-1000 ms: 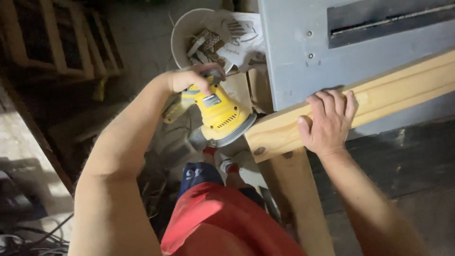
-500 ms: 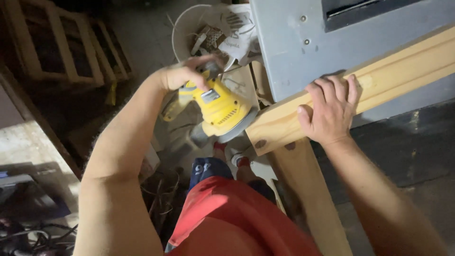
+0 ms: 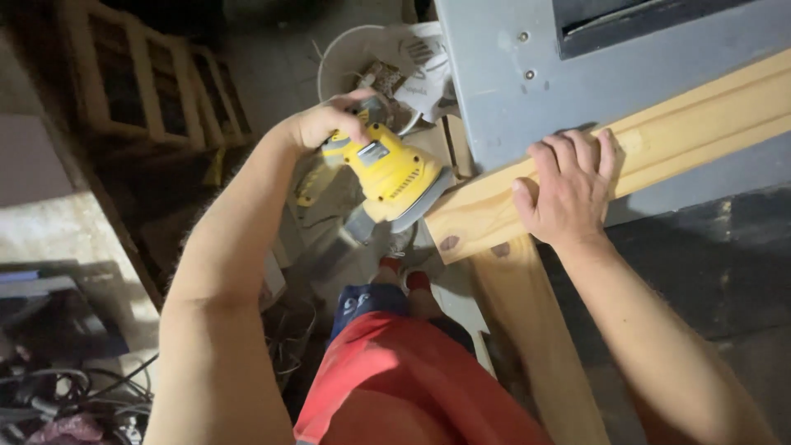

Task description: Sanding a wooden frame using a handheld orbital sander on a workbench.

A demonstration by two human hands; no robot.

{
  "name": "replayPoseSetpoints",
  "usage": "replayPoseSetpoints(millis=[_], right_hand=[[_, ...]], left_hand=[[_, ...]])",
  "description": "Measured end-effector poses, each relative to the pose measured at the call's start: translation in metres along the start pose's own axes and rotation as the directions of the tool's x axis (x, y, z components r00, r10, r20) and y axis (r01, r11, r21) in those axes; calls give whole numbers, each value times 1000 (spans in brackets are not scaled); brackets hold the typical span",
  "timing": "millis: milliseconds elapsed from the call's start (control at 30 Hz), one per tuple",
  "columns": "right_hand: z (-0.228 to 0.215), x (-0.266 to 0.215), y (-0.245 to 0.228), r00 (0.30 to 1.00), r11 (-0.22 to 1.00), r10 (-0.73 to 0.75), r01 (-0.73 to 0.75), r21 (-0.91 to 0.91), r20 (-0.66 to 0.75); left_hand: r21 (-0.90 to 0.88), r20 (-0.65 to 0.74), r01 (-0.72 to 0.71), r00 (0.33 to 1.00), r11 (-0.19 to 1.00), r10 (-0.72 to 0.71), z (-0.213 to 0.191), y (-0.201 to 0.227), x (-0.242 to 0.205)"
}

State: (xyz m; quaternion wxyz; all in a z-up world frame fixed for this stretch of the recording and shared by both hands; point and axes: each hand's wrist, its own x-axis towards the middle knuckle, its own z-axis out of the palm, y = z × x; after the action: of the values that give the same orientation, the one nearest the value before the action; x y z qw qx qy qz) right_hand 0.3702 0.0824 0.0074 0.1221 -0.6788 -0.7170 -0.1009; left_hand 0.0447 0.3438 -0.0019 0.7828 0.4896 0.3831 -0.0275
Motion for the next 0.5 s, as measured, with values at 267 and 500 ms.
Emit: replayPoseSetpoints(millis=[267,500], right_hand=[[-5,-1,-3,999,999,46,-46,-13,24],[-11,9,-4,998,1000,20,-19,-20,51]], left_hand=[[-115,-71,102,991,988,-110,3,-22,-28],[-26,92,-19,995,999,22,-7,-10,15]])
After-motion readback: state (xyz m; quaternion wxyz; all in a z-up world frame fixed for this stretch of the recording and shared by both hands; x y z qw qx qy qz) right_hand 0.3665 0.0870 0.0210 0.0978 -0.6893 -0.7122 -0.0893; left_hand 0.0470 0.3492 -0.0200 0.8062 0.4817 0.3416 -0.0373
